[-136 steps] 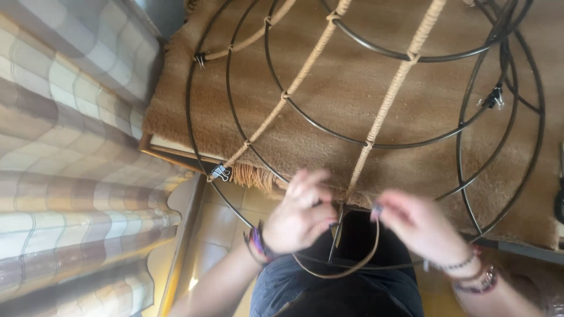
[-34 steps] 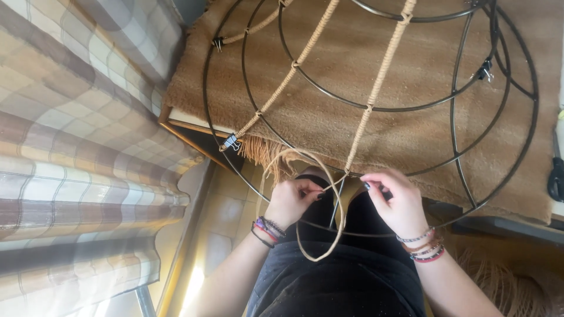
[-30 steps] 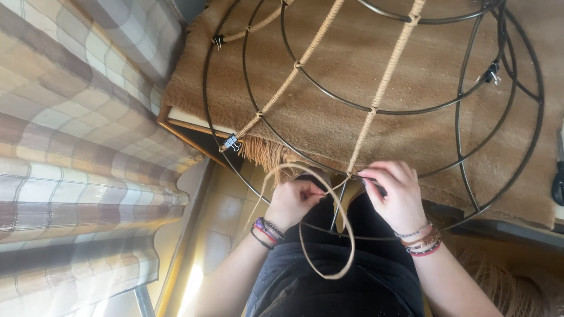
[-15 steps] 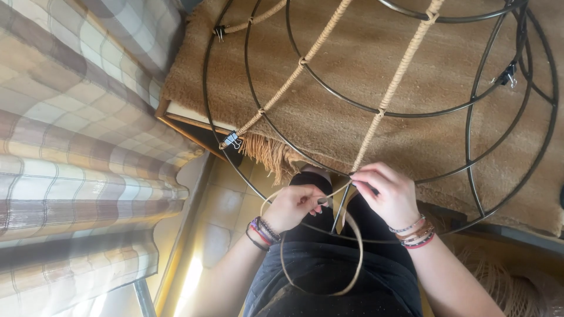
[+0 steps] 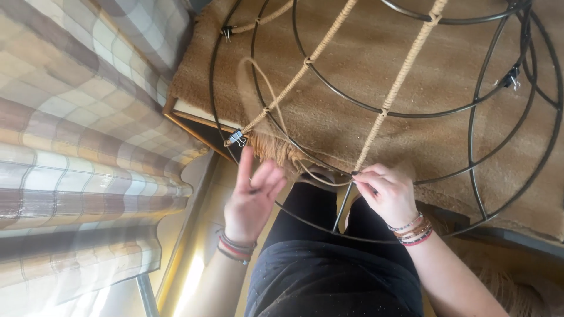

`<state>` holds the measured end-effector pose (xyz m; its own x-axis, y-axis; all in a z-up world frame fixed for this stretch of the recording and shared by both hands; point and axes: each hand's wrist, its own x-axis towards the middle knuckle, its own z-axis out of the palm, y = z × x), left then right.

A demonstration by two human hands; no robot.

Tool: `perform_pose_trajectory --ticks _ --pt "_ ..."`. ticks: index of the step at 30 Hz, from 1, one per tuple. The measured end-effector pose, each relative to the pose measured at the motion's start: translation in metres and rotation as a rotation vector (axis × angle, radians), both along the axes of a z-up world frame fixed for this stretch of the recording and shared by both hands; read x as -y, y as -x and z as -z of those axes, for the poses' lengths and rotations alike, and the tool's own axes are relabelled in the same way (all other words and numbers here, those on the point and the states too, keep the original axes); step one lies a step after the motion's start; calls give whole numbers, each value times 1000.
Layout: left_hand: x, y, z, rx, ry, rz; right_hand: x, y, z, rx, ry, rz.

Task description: Wrapping and knotting thin twine around a conical metal frame with rope supports to create a decorative structure.

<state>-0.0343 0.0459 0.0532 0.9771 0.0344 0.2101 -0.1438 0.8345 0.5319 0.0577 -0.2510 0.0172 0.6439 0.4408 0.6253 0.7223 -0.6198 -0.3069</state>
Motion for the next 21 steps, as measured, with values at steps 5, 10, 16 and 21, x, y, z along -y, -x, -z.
perform_pose_trajectory --ticks 5,10,16,21 --pt "60 19 14 -113 -843 -127 -4 6 -26 -34 26 -56" --pt "97 -1 -14 445 -1358 -487 -10 10 -40 -100 4 -104" --pt "96 -29 10 489 -1913 -795 -8 4 -27 -59 -26 -31" --pt "94 -30 11 151 -1893 -524 -8 5 -30 -38 -2 -39"
